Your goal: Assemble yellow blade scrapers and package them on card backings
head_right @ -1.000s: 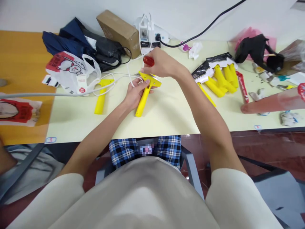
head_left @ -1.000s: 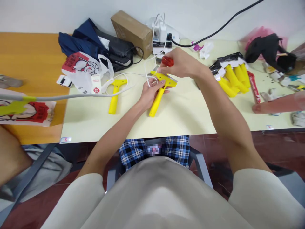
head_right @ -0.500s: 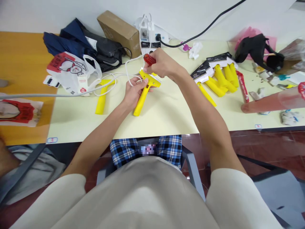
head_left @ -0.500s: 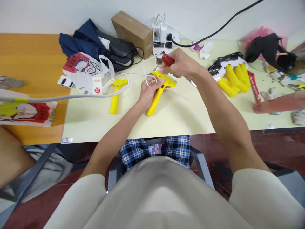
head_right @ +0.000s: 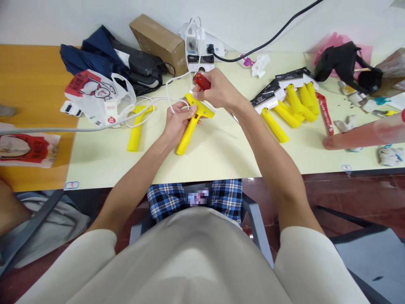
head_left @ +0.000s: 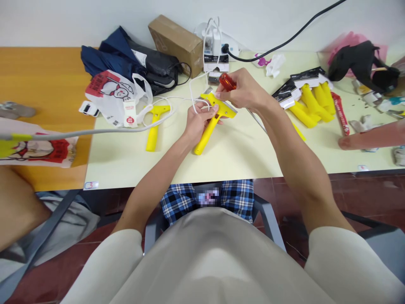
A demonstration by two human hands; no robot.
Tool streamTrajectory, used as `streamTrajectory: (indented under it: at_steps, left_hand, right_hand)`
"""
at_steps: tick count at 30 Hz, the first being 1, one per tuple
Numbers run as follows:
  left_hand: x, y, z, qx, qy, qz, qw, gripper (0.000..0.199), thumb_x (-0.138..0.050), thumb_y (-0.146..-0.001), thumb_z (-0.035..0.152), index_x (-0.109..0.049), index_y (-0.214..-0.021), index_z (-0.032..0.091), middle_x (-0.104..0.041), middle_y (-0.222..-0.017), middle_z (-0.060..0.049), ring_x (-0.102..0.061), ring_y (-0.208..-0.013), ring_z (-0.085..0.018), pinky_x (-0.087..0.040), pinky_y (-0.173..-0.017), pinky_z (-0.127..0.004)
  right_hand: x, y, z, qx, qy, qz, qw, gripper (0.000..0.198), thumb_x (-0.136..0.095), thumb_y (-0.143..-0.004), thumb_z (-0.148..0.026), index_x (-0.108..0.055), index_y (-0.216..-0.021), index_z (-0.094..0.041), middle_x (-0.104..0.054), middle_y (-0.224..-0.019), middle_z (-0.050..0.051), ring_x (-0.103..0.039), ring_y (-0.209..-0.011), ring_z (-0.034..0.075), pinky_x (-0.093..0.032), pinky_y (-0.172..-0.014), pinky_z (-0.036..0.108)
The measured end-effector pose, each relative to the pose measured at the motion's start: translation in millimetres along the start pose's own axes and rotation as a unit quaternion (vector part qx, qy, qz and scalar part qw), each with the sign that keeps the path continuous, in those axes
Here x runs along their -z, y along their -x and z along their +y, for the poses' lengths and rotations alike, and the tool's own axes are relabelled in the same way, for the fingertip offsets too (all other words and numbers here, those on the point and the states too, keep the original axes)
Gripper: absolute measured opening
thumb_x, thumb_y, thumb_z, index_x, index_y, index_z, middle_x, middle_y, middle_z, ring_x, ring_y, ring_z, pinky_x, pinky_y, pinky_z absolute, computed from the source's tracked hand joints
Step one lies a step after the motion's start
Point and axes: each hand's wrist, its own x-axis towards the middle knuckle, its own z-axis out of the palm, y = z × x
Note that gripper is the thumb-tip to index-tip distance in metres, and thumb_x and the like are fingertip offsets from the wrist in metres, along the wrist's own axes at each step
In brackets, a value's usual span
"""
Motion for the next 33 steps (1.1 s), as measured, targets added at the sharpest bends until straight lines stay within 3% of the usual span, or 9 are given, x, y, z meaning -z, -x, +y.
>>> streamTrajectory:
  at_steps: [6, 11, 14, 17, 20, 23, 26, 29, 33]
  left_hand:
    - [-2, 3, -1, 0.025, -0.014, 0.006, 1.0, 0.039, -0.1, -0.083, 0.031, -0.067, -0.102, 0.023, -0.09, -0.108, -0.008, -0.092, -0.119, -0.035, -0.081, -0.092, -0.039]
    - [0, 0, 3, 0.04, -0.02, -0.013, 0.999, 0.037, -0.101, -0.085, 0.029, -0.069, -0.102, 0.022, -0.09, -0.105, -0.008, -0.093, -0.115, -0.035, -0.081, -0.096, -0.044]
    - [4, -3, 11, 0.045, -0.012, -0.018, 0.999, 0.033, -0.098, -0.091, 0.029, -0.07, -0.106, 0.023, -0.091, -0.11, -0.008, -0.093, -0.116, -0.032, -0.079, -0.093, -0.037]
    - [6, -5, 17, 0.045, 0.011, 0.0, 0.999, 0.033, -0.096, -0.096, 0.029, -0.067, -0.11, 0.024, -0.091, -0.112, -0.004, -0.093, -0.118, -0.028, -0.077, -0.099, -0.032]
    - [6, -6, 18, 0.043, 0.03, 0.014, 0.999, 0.037, -0.098, -0.096, 0.029, -0.064, -0.108, 0.025, -0.091, -0.108, -0.001, -0.093, -0.114, -0.025, -0.075, -0.107, -0.032]
    - [7, -7, 13, 0.042, 0.041, 0.018, 0.998, 0.04, -0.1, -0.095, 0.029, -0.062, -0.106, 0.025, -0.091, -0.107, 0.0, -0.094, -0.108, -0.023, -0.075, -0.106, -0.03]
    - [9, -9, 7, 0.036, 0.054, 0.01, 0.998, 0.044, -0.102, -0.093, 0.03, -0.059, -0.103, 0.025, -0.092, -0.109, -0.001, -0.094, -0.107, -0.023, -0.076, -0.1, -0.029]
    - [11, -13, 2, 0.029, 0.074, 0.002, 0.997, 0.047, -0.103, -0.091, 0.03, -0.058, -0.103, 0.025, -0.092, -0.113, -0.001, -0.094, -0.105, -0.023, -0.076, -0.098, -0.029]
    - [10, -13, 0, 0.038, 0.084, 0.014, 0.996, 0.046, -0.102, -0.092, 0.03, -0.059, -0.107, 0.025, -0.091, -0.115, 0.0, -0.094, -0.108, -0.022, -0.075, -0.102, -0.028]
  right_hand:
    - [2, 5, 8, 0.006, 0.006, -0.009, 1.0, 0.028, -0.088, -0.087, -0.034, -0.069, -0.085, -0.015, -0.048, -0.07, -0.001, -0.037, -0.07, 0.005, -0.028, -0.068, 0.027]
    - [3, 8, 16, 0.04, 0.069, 0.016, 0.997, 0.034, -0.088, -0.095, -0.044, -0.072, -0.091, -0.014, -0.057, -0.079, 0.001, -0.043, -0.08, 0.008, -0.038, -0.076, 0.026]
    - [5, 22, 27, 0.07, 0.169, 0.068, 0.981, 0.049, -0.078, -0.107, -0.062, -0.076, -0.104, -0.013, -0.064, -0.089, 0.005, -0.05, -0.088, 0.012, -0.051, -0.092, 0.029]
    - [9, 46, 47, 0.079, 0.259, 0.138, 0.953, 0.063, -0.055, -0.116, -0.072, -0.073, -0.13, -0.013, -0.071, -0.119, 0.015, -0.063, -0.107, 0.022, -0.057, -0.117, 0.043]
    - [10, 66, 73, 0.003, 0.32, 0.133, 0.938, 0.063, -0.038, -0.12, -0.06, -0.059, -0.153, -0.011, -0.062, -0.147, 0.025, -0.068, -0.126, 0.034, -0.058, -0.123, 0.057]
    - [5, 70, 95, -0.072, 0.382, 0.071, 0.919, 0.057, -0.033, -0.118, -0.039, -0.057, -0.155, -0.003, -0.056, -0.151, 0.032, -0.067, -0.134, 0.04, -0.062, -0.118, 0.061]
    - [-2, 60, 109, -0.086, 0.418, 0.051, 0.903, 0.068, -0.031, -0.111, -0.02, -0.045, -0.171, 0.009, -0.05, -0.158, 0.038, -0.06, -0.148, 0.045, -0.06, -0.123, 0.062]
    - [-7, 46, 117, -0.087, 0.426, 0.077, 0.897, 0.077, -0.027, -0.111, -0.015, -0.028, -0.185, 0.006, -0.043, -0.167, 0.037, -0.057, -0.153, 0.045, -0.058, -0.127, 0.063]
    - [-10, 31, 122, -0.072, 0.447, 0.11, 0.885, 0.076, -0.028, -0.111, -0.013, -0.034, -0.186, -0.001, -0.047, -0.167, 0.032, -0.054, -0.156, 0.042, -0.05, -0.137, 0.061]
